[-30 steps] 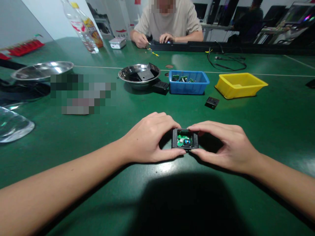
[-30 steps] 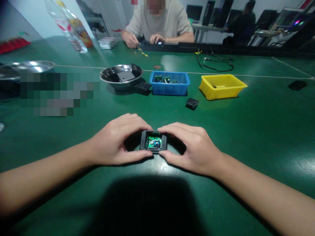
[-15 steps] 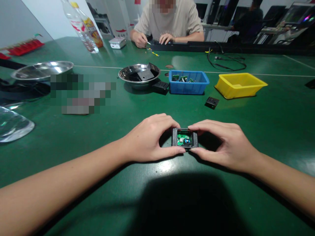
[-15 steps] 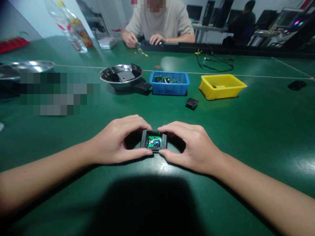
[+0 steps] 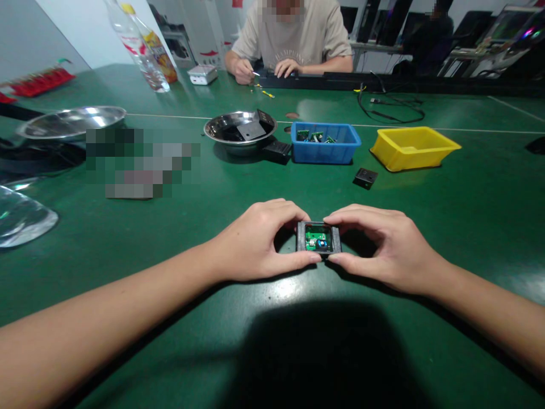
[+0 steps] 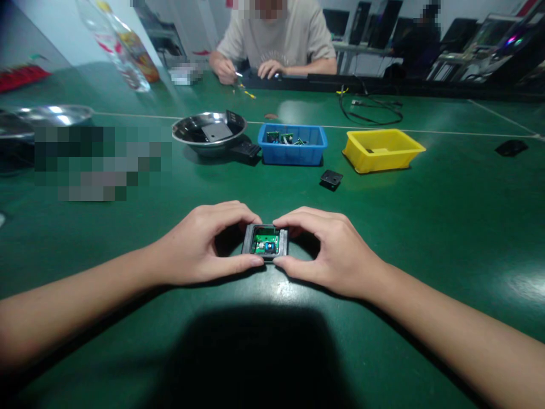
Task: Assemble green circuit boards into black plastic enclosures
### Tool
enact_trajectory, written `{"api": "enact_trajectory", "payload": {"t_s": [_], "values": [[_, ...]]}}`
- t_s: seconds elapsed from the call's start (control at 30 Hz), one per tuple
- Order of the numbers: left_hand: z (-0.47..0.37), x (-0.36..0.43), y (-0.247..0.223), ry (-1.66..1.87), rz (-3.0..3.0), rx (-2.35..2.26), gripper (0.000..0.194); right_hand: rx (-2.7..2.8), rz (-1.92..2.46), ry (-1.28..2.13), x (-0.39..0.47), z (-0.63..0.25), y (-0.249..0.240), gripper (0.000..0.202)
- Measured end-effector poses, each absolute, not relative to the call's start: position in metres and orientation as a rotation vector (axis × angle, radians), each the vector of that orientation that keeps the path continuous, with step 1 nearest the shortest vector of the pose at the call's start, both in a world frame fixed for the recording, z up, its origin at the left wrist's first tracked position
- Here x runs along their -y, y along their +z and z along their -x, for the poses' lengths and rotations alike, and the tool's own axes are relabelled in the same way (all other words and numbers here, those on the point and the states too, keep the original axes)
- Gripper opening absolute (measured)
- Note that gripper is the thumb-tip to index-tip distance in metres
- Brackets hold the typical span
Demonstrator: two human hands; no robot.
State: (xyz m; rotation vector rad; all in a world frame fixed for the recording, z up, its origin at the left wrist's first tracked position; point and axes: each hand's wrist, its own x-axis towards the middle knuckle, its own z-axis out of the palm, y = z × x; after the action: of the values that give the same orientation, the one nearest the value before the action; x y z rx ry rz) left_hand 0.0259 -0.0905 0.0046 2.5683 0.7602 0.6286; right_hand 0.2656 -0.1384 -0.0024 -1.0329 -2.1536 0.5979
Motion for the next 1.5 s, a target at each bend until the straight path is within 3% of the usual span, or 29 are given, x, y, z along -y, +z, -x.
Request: {"api": "enact_trajectory", "payload": {"t_s": [1.5], "values": [[-0.0263,0.0966,0.0078,0.546,-2.668,-0.763,0.038,2.086,1.094,0.84,0.1344,-0.2655,0.0034,0.036]]}}
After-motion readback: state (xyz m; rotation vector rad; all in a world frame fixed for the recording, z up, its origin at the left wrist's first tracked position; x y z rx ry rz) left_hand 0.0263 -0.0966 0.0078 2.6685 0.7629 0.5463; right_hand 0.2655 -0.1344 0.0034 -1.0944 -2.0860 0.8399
